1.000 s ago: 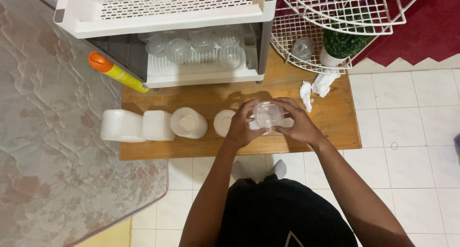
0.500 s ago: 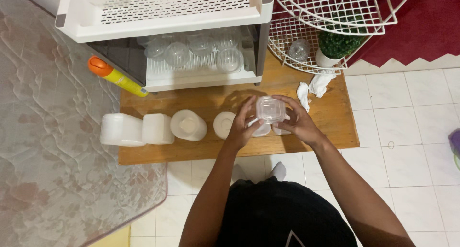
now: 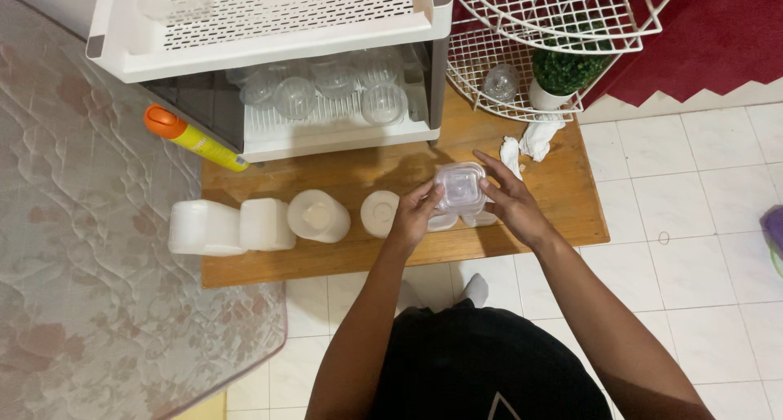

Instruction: The person stands at a small wooden table beside a dish rack and matches plastic food container lids to their bases, pressing each lid on by hand. They place the closed containers onto a wire rack beside the table and continue pairing the remaining containers and lids.

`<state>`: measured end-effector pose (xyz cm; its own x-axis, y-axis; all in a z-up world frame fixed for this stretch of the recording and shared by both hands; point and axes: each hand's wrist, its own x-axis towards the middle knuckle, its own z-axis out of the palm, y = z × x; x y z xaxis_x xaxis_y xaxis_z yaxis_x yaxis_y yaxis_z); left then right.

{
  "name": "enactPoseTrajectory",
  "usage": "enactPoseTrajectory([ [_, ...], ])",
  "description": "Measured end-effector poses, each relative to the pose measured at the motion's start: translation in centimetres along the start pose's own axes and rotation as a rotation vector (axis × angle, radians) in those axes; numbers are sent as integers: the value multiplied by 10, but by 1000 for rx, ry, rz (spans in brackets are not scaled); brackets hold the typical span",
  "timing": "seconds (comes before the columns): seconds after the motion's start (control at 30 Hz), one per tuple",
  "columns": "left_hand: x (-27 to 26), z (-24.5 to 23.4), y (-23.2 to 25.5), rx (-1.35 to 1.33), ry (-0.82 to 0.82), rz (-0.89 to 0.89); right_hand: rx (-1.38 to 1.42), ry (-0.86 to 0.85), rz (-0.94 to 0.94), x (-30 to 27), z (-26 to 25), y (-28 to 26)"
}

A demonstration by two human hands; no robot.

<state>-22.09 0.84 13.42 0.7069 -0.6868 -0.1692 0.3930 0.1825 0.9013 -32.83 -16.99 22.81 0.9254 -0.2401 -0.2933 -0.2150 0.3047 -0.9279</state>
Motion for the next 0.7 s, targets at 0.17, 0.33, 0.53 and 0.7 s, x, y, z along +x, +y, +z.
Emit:
enactPoseTrajectory([
  [0.17,-7,6,19,-21,-31,-64,147,-90,-26,5,-11,10],
  [0.33,-7,11,33,31,23,-98,159,-77,-33,10,-15,14],
  [0.53,-3,12,34,44,88,-127,220,-76,-36,13,-12,15],
  [0.7,0,8,34,45,73,-101,192,-82,-34,13,-11,10],
])
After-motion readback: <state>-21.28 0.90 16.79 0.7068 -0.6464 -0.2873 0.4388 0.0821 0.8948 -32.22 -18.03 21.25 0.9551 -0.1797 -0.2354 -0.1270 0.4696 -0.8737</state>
